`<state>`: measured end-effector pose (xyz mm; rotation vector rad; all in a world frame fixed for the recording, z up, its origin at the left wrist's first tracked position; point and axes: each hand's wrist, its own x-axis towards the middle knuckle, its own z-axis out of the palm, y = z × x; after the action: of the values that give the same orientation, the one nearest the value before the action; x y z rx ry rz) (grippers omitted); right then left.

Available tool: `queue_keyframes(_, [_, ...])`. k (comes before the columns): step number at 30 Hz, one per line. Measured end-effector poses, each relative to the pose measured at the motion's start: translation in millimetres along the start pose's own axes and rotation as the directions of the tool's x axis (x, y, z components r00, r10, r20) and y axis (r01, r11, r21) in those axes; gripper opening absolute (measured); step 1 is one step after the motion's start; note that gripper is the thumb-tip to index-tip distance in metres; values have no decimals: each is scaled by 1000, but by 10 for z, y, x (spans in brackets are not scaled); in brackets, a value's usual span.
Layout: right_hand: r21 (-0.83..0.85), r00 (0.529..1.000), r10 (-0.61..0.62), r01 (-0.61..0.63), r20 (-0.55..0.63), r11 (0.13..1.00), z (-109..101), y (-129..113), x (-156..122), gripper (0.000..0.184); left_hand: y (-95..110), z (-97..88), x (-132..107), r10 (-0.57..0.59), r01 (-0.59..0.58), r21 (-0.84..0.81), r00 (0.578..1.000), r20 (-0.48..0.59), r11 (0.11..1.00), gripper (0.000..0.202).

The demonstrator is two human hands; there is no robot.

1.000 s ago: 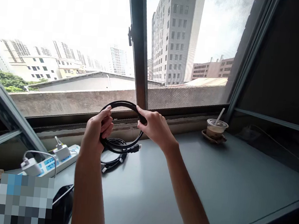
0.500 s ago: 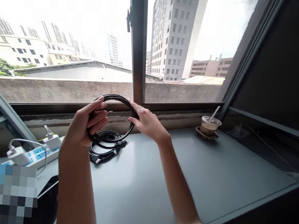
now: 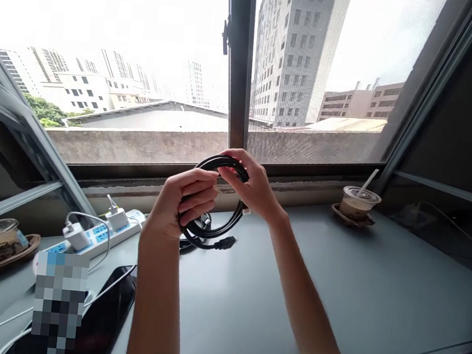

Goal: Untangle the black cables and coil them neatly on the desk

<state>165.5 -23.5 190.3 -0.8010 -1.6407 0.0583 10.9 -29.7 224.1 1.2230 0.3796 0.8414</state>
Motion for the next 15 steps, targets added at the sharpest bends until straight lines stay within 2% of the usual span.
queue_keyframes(4, [134,988,72,-91,138,987,-235,53,-10,36,-74,-178,168,-40,52,-108,992,116,993,43])
queue_keyframes(7, [177,982,136,-159,134,971,-292,219,-20,36,-204,-262,351,-58,102,-247,982,180,964,40])
queue_keyframes(9, [182,975,200,-216,102,959,-271,409,-31,38,-319,-291,481,-62,111,-311,985,163,944,37])
queue_keyframes(11, [147,944,320,-328,74,933,-221,649,-58,40,-457,-320,610,-84,106,-301,993,84,948,33])
queue_keyframes(13, [67,870,492,-492,5,868,-157,914,-112,40,-619,-370,732,-115,97,-179,989,-93,979,25])
queue_keyframes(15, [17,824,565,-564,-44,825,-90,1173,-194,40,-797,-449,837,-76,114,83,928,-364,990,12])
